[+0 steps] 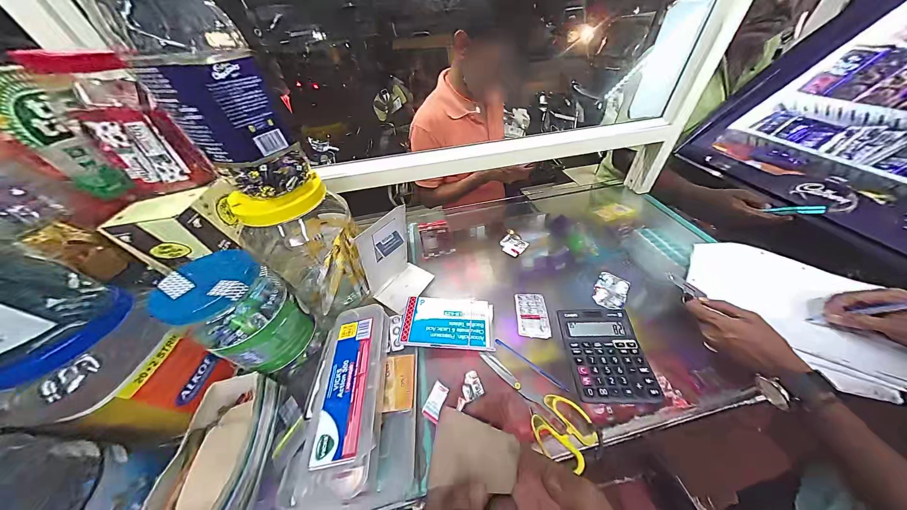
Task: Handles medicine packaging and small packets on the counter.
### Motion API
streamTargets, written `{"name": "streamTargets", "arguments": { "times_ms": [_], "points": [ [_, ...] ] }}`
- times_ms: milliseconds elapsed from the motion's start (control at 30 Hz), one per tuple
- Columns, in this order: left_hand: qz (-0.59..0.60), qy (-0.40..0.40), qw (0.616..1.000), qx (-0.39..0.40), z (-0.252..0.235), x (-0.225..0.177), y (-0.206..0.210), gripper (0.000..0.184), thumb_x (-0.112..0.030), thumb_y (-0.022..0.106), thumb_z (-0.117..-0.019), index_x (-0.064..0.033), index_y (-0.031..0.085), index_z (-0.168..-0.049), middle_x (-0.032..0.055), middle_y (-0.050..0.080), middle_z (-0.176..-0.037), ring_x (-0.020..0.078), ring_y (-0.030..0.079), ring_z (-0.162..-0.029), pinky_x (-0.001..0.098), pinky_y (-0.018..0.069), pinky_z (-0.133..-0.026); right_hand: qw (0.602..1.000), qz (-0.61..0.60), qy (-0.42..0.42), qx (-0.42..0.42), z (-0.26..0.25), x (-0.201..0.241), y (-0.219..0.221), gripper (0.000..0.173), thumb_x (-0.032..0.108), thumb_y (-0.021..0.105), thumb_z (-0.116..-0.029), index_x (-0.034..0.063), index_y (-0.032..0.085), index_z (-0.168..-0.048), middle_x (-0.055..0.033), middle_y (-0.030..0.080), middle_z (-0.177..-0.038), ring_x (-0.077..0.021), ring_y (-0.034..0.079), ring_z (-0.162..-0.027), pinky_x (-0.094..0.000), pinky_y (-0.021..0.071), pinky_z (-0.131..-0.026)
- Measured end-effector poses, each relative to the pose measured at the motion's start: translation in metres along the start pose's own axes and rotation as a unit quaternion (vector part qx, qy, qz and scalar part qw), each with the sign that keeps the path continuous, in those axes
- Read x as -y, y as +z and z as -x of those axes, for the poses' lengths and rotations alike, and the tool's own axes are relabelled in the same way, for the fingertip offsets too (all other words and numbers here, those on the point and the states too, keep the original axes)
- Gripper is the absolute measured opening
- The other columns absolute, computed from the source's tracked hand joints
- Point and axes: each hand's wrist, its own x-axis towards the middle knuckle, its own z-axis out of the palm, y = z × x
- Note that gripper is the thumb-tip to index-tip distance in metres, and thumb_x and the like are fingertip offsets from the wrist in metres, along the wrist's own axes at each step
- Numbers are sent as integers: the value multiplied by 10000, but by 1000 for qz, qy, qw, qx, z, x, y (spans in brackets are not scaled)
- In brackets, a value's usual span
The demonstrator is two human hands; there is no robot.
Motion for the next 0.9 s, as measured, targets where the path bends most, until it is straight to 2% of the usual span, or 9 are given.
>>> {"name": "streamTargets", "arguments": {
  "times_ms": [67,133,233,333,500,600,700,800,900],
  "points": [
    [61,26,990,-125,-10,-6,7,381,-331,758,-875,-258,705,-1245,-59,767,-1004,73,721,-965,296,583,-916,996,82,44,-15,-11,9,9,255,393,656,-959,255,711,-1166,63,737,-1019,-27,672,-827,-196,546,-675],
    [107,44,982,-151,-26,-17,-8,544,-263,754,-863,-208,551,-1365,-48,702,-869,101,694,-821,314,587,-836,959,273,79,-23,-22,45,10,282,292,579,-1021,163,681,-1250,38,741,-1095,-44,685,-874,-230,571,-737],
    [129,3,976,-176,-34,-28,-20,559,-311,668,-930,-232,448,-1438,-43,681,-851,111,687,-743,308,607,-722,734,665,18,-139,-76,139,-16,246,220,612,-1008,21,748,-1058,-54,735,-882,-110,666,-734,-312,558,-682],
    [199,-102,951,-212,-30,-32,-10,377,-473,374,-1062,-228,575,-1266,1,715,-850,133,706,-702,295,609,-638,487,825,12,-288,-158,217,-81,339,243,552,-1050,-17,724,-1183,-247,707,-1113,-394,666,-1074,-570,484,-973],
    [293,-205,904,-234,-35,-36,-11,642,-624,157,-1053,-151,560,-1214,16,666,-732,113,668,-586,227,561,-528,386,848,98,-351,-215,237,-130,363,229,645,-997,-97,680,-1154,-342,587,-1289,-505,509,-1291,-627,419,-1048],
    [302,-223,887,-270,-35,-36,-14,653,-624,209,-1053,-104,591,-1155,46,683,-758,137,692,-616,247,585,-555,378,854,92,-346,-217,232,-128,252,146,671,-958,-57,710,-1103,-313,639,-1196,-494,572,-1204,-647,449,-988],
    [311,-227,874,-296,-39,-36,-11,633,-590,241,-1064,-79,612,-1100,72,696,-781,168,708,-656,277,601,-595,442,849,37,-289,-199,224,-105,210,111,694,-954,-65,710,-1067,-284,694,-1037,-464,658,-1020,-652,477,-910],
    [341,-228,854,-321,-46,-40,-10,623,-581,271,-1064,-65,619,-1043,76,694,-771,173,717,-673,276,607,-616,561,807,-81,-164,-150,191,-39,201,151,669,-986,-7,727,-1094,-112,734,-943,-163,705,-765,-360,600,-735],
    [333,-228,849,-342,-51,-38,-6,588,-552,279,-1076,-60,599,-1036,78,690,-760,178,719,-675,284,611,-622,642,746,-179,16,-95,139,20,220,210,613,-1017,68,751,-1112,-19,714,-1002,-4,667,-814,-155,575,-714]
  ]
}}
